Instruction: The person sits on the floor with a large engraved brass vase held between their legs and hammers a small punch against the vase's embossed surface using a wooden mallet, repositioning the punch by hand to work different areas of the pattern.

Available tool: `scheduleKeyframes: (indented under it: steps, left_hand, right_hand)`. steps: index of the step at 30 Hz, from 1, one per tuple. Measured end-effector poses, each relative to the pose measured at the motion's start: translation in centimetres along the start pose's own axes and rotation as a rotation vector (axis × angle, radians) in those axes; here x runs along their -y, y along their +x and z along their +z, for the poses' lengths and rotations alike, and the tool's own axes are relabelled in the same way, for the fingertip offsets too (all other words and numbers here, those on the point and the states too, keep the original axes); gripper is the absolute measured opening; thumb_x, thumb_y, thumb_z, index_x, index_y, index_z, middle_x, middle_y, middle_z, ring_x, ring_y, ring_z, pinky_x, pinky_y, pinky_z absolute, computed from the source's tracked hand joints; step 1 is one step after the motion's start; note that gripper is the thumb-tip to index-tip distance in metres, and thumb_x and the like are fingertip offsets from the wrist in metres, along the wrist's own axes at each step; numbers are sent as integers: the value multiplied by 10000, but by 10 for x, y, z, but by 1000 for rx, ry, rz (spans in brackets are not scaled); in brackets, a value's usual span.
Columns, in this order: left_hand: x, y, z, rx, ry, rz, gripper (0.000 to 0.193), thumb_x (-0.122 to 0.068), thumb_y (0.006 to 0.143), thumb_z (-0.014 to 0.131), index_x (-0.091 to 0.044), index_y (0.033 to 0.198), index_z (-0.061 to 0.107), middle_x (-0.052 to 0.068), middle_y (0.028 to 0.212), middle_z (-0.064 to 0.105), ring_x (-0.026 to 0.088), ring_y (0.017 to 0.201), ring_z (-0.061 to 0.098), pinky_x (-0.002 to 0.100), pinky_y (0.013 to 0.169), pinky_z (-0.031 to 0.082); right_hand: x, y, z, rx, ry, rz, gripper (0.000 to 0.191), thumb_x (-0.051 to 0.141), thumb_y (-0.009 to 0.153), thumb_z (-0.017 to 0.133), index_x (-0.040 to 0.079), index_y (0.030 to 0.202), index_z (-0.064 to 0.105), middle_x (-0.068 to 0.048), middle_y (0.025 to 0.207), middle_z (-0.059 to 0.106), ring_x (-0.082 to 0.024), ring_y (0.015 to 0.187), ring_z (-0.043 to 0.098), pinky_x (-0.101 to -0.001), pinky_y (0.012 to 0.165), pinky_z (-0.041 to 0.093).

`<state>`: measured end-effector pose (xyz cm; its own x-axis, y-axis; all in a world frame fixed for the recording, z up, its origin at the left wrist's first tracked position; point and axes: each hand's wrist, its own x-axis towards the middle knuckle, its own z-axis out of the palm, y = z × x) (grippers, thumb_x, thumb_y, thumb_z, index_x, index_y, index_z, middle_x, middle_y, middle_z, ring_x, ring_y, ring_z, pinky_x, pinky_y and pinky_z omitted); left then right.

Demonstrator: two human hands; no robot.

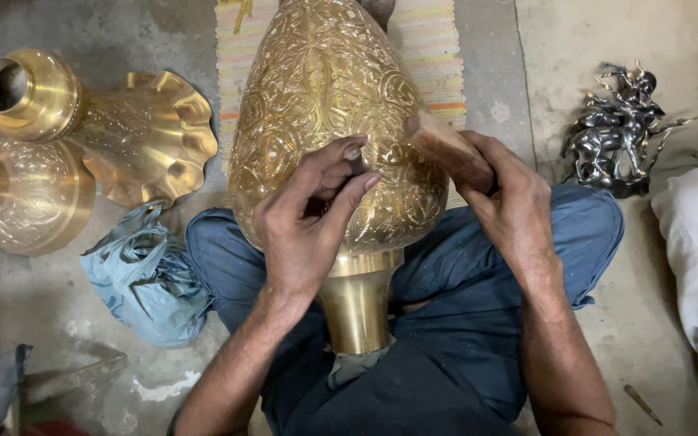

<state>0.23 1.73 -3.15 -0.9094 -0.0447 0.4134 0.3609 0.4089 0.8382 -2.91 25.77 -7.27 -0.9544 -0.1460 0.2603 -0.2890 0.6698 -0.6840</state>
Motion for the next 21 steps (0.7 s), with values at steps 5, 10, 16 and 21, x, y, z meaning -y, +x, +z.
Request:
scheduleKeyframes:
  steps: [5, 10, 16, 21]
  left_hand:
    - [-8, 10, 3, 74, 18, -24, 365, -29, 969, 780, -41, 1312, 655, 96, 1158, 763, 148, 1035, 791, 268, 844, 652]
    - [-10, 15, 0, 75, 76, -80, 357, -53, 953, 801, -47, 1284, 665, 80, 1063, 784, 142, 957, 796, 262, 802, 666]
    - [-6, 11, 1, 68, 134, 11, 345, -77, 980, 787, -40, 1293, 647, 88, 1063, 784, 146, 981, 790, 262, 832, 675]
    - [0, 14, -2, 104, 201, -92, 354, -108, 949, 803, -50, 1273, 672, 74, 972, 808, 126, 873, 801, 258, 729, 659]
  right_hand:
    - [-5, 14, -9, 42, -72, 2, 563, 32, 830, 800, 59, 1354, 595, -209, 1132, 712, -400, 1045, 693, -466, 830, 546]
    - [-1, 38, -20, 57, -164, -235, 481, 73, 906, 817, 101, 1332, 595, -122, 1101, 699, -318, 1016, 717, -434, 895, 578]
    - [21, 67, -45, 44, -401, -449, 561, 113, 807, 847, 88, 1328, 641, -115, 993, 674, -314, 908, 681, -460, 808, 491]
    - [30, 86, -58, -22, -527, -545, 310, 268, 990, 842, 106, 1204, 687, -54, 964, 674, -235, 915, 666, -409, 845, 477]
